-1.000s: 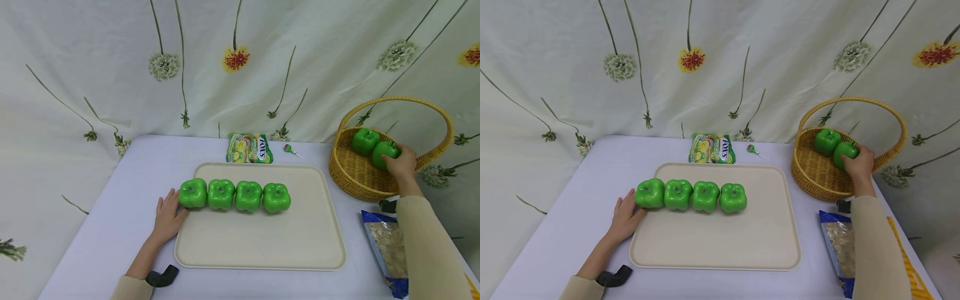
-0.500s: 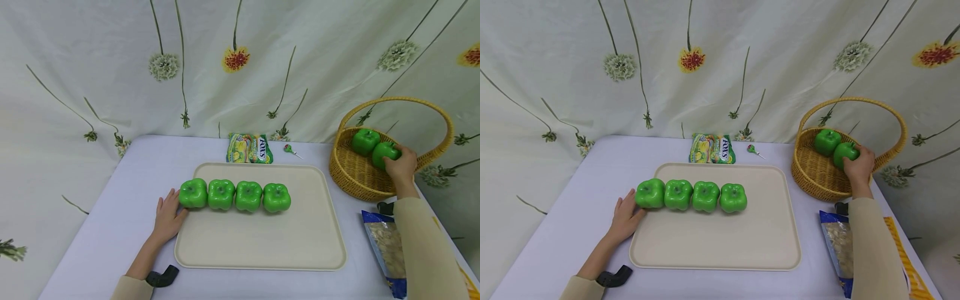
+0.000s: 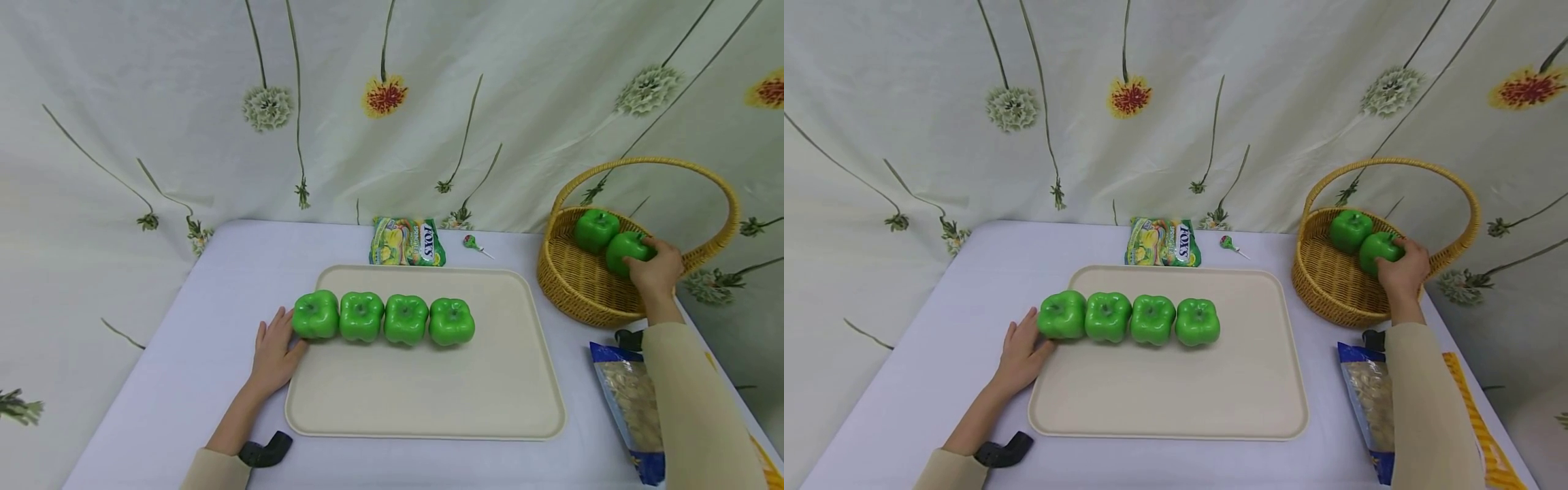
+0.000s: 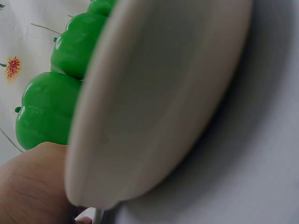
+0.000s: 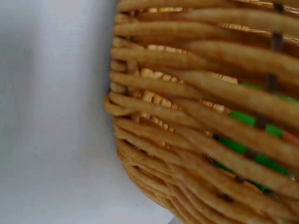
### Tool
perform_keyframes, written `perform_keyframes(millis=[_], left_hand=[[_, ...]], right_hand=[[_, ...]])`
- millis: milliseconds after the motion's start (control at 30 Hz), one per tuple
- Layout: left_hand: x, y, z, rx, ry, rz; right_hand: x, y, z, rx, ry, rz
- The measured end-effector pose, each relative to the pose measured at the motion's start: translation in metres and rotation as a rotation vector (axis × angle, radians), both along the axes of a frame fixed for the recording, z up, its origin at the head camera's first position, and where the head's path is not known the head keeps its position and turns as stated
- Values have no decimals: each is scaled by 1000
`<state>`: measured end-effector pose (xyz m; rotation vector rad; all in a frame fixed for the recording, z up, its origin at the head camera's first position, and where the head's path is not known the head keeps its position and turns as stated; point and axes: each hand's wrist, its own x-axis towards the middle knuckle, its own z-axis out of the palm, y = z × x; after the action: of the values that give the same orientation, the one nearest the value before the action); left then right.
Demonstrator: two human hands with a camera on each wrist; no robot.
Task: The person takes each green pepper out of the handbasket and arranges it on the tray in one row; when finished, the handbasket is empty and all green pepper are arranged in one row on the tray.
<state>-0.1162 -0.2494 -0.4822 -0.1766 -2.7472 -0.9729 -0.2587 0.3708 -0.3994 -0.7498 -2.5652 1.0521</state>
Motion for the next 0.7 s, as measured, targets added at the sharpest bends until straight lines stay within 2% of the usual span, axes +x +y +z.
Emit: perform_keyframes(millis=[233,433,700], left_hand=[[0,0,0,3,-7,-3],[-1,-1,0,2,-14,-4],[1,1,3,-3,-6,-6]], right_hand=[[5,1,2,-21,-7,3],[13,0,14,-81,22,-3],[35,1,31,-95,70,16]])
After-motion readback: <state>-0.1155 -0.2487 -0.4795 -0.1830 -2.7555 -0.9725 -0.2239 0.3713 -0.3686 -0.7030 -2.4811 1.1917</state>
